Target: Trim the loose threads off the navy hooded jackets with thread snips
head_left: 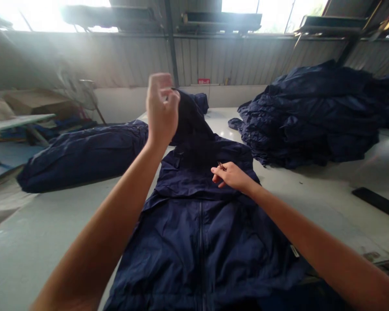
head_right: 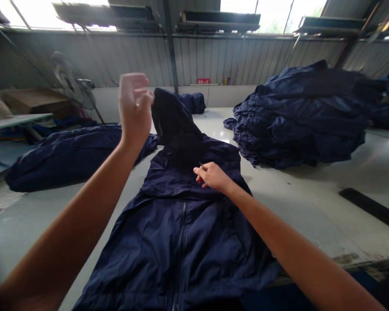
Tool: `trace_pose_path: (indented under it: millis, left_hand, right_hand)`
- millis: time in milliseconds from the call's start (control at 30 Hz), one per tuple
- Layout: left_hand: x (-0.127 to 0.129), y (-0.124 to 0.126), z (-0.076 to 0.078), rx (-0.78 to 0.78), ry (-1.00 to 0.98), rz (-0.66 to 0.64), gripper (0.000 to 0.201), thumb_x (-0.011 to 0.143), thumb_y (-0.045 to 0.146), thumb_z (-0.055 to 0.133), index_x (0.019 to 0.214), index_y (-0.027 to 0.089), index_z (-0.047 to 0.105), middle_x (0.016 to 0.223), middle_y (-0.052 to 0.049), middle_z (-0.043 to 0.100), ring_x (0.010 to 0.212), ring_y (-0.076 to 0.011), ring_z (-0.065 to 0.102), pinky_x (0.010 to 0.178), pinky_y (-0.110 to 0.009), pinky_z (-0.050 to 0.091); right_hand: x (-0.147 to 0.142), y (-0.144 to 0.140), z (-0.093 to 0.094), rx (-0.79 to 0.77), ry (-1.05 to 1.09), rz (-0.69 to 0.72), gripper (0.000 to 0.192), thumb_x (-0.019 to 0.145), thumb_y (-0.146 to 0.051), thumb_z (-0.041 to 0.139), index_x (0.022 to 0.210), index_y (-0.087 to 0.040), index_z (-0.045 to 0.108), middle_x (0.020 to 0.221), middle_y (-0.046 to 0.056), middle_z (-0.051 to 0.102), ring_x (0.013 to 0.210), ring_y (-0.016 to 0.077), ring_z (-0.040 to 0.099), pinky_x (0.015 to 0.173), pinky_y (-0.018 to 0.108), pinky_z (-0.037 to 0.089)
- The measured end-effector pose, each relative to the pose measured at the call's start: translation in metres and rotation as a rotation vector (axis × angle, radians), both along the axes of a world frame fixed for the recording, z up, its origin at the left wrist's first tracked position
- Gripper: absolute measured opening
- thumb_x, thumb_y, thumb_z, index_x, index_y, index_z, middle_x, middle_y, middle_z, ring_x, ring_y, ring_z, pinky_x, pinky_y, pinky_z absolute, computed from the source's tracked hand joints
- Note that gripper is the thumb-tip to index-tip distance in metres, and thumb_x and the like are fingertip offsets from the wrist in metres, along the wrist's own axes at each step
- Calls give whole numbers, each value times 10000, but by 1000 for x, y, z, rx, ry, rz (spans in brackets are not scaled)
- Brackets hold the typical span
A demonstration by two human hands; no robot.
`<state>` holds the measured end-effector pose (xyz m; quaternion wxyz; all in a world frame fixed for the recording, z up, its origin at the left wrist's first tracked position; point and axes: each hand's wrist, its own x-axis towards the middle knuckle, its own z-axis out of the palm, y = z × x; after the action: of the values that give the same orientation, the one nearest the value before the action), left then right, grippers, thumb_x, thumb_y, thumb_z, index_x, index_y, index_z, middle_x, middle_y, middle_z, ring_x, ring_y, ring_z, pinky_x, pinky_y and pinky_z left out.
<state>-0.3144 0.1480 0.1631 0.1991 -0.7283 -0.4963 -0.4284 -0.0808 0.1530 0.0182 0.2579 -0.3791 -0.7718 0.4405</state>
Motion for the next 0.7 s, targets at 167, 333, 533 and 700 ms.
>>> trace_pose_path:
  millis: [167,333,533,700]
  left_hand:
    - [9,-66,-135,-512,382,32,315,1014,388,680,1256,189,703,1078,-118,753,996,-271,700,822,-374,568]
    - [12,-150,-220,-644,506,26,472,1003,213,658,1468,260,595,1451,-159,655,1239,-349,650,1049,-552,530]
    - [28,-199,-185,-793,443,-187,124,1008,211,608,1123,211,658,912,-48,735,804,-240,689,754,-393,591]
    - [15,-113,-162,-645,392,-67,304,1107,228,400,1054,170,694,1109,-119,715,1087,-262,644,1002,-451,555]
  right_hand:
    - [-5,39,-13,183,-74,-64,414,1108,-436,403,975,-163,684,981,134,751,817,217,720,661,291,588]
    - [-1,43,-36,288,-292,37,203,1017,-231,567,873,-177,700,1022,142,753,942,244,705,883,321,513]
    - [36,-14,-24,346,-433,242,325,1045,-254,530,755,-191,663,817,74,717,752,194,635,714,291,426]
    - [31,-21,2,252,-313,481,312,1031,-264,543,780,-198,718,761,12,736,724,172,663,709,268,446]
